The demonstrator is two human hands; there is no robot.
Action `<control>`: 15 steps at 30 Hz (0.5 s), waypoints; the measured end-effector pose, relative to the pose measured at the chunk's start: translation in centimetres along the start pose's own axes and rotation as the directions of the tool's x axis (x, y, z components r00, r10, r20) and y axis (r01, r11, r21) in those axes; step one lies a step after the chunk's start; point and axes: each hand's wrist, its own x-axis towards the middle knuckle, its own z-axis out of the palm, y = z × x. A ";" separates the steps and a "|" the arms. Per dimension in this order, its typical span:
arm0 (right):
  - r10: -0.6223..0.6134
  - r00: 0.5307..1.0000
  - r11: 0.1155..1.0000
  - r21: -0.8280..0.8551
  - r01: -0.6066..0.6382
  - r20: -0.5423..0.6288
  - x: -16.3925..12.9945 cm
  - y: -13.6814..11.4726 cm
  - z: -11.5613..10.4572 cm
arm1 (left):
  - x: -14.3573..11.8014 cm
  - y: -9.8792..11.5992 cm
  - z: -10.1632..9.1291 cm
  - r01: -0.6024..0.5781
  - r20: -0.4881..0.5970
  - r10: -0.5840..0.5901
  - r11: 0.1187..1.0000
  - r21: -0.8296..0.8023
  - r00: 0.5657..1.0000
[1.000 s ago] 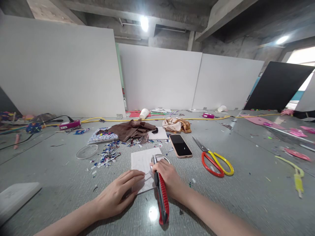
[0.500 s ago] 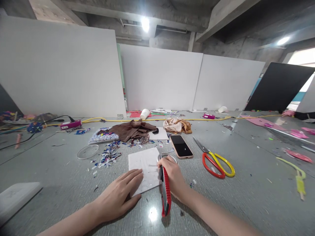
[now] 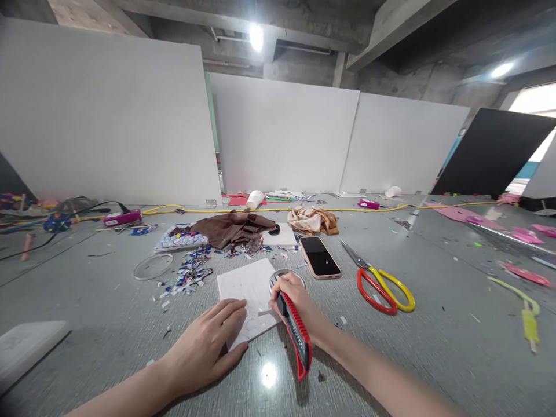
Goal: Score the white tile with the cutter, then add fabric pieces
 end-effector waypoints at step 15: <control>0.095 0.980 0.986 0.119 -0.117 0.177 0.2 -0.6 -0.5 | 0.1 0.1 -0.2 0.006 0.017 -0.005 1.000 -0.025 1.000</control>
